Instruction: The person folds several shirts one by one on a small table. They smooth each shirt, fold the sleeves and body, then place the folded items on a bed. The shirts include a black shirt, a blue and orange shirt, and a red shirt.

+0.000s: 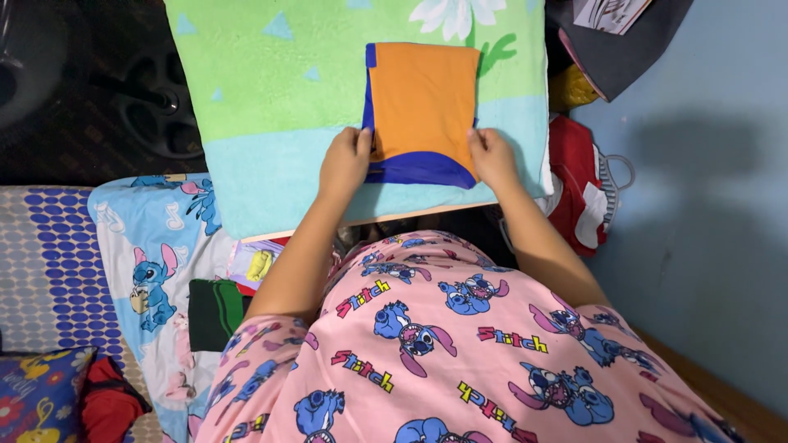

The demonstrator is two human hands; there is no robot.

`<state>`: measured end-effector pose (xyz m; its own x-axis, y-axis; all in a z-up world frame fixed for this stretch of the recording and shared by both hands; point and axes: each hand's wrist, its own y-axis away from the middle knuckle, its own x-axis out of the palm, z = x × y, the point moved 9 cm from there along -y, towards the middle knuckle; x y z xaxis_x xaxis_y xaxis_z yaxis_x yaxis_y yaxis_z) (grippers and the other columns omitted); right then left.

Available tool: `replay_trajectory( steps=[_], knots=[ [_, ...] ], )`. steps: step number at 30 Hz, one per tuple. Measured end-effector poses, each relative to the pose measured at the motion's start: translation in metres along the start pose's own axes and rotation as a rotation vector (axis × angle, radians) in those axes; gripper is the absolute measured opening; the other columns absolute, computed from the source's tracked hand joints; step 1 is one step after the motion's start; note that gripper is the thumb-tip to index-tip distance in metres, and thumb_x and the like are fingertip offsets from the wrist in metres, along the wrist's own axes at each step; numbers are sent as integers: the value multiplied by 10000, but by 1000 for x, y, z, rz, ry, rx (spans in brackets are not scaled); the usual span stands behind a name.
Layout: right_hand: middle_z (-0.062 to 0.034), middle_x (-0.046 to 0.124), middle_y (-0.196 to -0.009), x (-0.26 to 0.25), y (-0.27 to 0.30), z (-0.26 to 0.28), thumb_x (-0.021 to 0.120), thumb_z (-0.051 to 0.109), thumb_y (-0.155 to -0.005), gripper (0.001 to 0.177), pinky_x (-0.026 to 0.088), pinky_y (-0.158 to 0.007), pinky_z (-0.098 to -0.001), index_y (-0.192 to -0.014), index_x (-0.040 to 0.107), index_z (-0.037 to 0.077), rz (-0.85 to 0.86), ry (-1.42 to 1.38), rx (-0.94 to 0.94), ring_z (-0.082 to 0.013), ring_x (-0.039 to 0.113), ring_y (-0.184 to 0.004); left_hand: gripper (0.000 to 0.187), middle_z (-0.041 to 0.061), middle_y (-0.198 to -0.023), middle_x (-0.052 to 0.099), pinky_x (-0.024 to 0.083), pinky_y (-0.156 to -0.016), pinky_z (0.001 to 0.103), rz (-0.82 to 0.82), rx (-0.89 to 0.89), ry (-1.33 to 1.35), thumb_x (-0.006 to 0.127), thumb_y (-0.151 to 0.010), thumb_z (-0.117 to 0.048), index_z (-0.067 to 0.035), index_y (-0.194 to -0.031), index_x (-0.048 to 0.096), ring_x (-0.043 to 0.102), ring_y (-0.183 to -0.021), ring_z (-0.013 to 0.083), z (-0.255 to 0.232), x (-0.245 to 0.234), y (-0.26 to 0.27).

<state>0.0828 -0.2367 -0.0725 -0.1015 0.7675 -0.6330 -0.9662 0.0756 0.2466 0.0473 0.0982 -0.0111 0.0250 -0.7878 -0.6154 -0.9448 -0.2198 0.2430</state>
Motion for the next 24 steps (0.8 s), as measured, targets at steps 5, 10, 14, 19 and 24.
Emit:
replay_trajectory(
  steps=[5, 10, 14, 19, 24],
  knots=[
    [-238, 688, -895, 14, -18, 17, 578, 371, -1060, 356, 519, -716, -476, -1049, 638, 21, -86, 48, -104, -436, 664, -834, 404, 201, -970, 725, 513, -724, 543, 6, -14, -264, 477, -1028, -450, -62, -996, 587, 681, -889, 426, -26, 30, -19],
    [-268, 667, -901, 22, -9, 16, 533, 333, -1077, 307, 489, -709, -523, -1036, 582, 34, -102, 39, -41, -494, 628, -848, 328, 198, -846, 723, 499, -652, 559, 28, -49, -224, 410, -1079, -405, -92, -1090, 508, 674, -785, 448, -21, 27, -15],
    [-274, 671, -888, 18, 5, 37, 558, 291, -1059, 249, 489, -708, -549, -1057, 577, 43, -117, 137, -96, -510, 622, -854, 266, 182, -906, 724, 506, -667, 548, 39, -61, -248, 448, -1090, -376, -119, -1120, 514, 677, -805, 433, -9, 23, -3],
    [-245, 677, -1061, 6, 26, 72, 613, 272, -974, 379, 471, -862, -561, -1280, 537, 63, -84, 243, -33, -436, 626, -1030, 308, 171, -1075, 611, 525, -688, 508, -111, 131, -145, 674, -975, -321, -87, -1108, 526, 645, -897, 419, -25, 11, 13],
    [-108, 551, -1433, 32, 68, 161, 661, 177, -955, 399, 360, -1233, -534, -1342, 587, 115, 43, 354, -716, -296, 478, -1423, 369, 176, -1086, 596, 538, -754, 465, 18, 104, -105, 768, -876, -298, -73, -1094, 574, 639, -944, 385, -11, 9, 33]
  ],
)
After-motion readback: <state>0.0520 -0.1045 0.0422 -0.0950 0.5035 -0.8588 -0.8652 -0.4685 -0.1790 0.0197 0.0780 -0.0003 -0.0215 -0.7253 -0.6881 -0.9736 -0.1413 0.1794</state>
